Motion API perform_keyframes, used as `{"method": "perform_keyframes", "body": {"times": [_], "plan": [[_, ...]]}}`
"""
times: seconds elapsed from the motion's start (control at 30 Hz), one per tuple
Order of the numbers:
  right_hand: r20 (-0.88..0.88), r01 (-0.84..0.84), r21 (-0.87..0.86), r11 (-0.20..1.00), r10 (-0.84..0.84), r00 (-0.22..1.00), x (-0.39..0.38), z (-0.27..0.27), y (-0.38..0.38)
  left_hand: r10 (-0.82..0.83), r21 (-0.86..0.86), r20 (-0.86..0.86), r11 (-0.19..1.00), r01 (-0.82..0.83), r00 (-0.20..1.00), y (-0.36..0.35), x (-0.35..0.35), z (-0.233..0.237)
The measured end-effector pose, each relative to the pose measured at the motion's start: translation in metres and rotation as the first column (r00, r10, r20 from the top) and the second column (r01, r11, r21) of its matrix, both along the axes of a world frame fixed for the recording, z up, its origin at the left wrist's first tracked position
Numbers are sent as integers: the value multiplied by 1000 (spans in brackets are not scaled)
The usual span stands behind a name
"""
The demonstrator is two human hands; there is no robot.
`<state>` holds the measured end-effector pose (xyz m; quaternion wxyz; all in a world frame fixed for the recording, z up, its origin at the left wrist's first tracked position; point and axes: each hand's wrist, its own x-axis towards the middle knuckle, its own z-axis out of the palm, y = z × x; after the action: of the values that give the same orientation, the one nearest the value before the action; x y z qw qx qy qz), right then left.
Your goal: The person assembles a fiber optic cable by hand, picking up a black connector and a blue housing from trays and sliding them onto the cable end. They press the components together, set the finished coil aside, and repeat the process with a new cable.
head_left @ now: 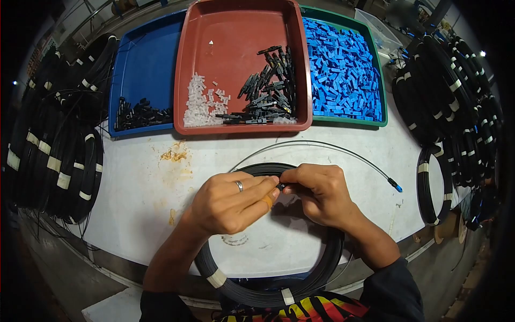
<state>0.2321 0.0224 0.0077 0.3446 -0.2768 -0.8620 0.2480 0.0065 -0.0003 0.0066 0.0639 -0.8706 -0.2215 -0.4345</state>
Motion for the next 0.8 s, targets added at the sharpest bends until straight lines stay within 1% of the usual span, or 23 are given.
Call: {"method": "perform_keyframes", "body": {"times": [0.07,0.1,0.13,0.17,0.2,0.23,0.27,0.3,0.37,0.4,0.43,0.5,0.53,0.57,0.6,0.63,0.67,0.7,0.73,0.8], "plan": [[-32,47,90,995,-44,999,-2,0,0,27,-130,81,991,-16,996,0,-2,0],[-30,43,90,995,-40,999,-4,0,-1,30,-130,83,991,-19,996,-1,-3,1],[-51,72,188,979,-63,997,-6,1,-2,56,-304,152,953,-7,987,-4,-4,2],[-75,104,284,953,-86,994,-7,2,-3,91,-467,215,884,20,972,-5,-4,3],[-74,103,284,953,-86,994,-7,2,-3,94,-508,281,859,65,955,-5,-3,2],[-89,87,333,939,-60,994,-7,2,-3,93,-508,280,859,65,955,-5,-2,2],[-103,73,380,922,-36,994,-6,1,-3,100,-557,328,824,107,939,-5,-1,3],[-104,75,378,923,-39,994,-6,2,-3,111,-601,376,785,151,920,-5,0,3],[-135,48,454,890,15,991,-5,4,1,115,-627,382,761,166,917,-5,0,4],[-135,49,453,890,15,991,-5,4,1,123,-653,390,735,180,913,-6,0,5],[-139,30,445,895,36,990,-5,5,1,123,-655,389,734,180,913,-6,-1,6],[-143,11,437,900,58,988,-5,4,0,58,-566,292,815,124,955,-6,-1,7],[-123,-4,363,932,52,991,-5,3,-1,57,-566,292,815,125,955,-5,-2,4],[-101,-16,286,958,47,994,-4,2,-2,18,-464,224,881,90,975,-4,-2,0],[-101,-14,285,958,45,994,-3,1,-2,-11,-351,149,934,64,989,-4,-2,-1],[-125,-34,168,985,56,991,-2,-1,-1,-12,-352,150,934,65,989,-3,-2,-1],[-150,-57,50,997,64,987,-1,-3,-1,-25,-224,77,974,42,997,-3,0,3],[-149,-57,49,997,63,987,0,-2,-1,-28,-89,3,996,28,1000,-2,1,4],[-165,-59,22,998,62,984,0,-2,0,-27,-90,5,996,28,1000,-3,2,4],[-180,-68,-3,998,67,981,-2,0,0,57,84,-58,995,-52,997,-6,3,3]]}}
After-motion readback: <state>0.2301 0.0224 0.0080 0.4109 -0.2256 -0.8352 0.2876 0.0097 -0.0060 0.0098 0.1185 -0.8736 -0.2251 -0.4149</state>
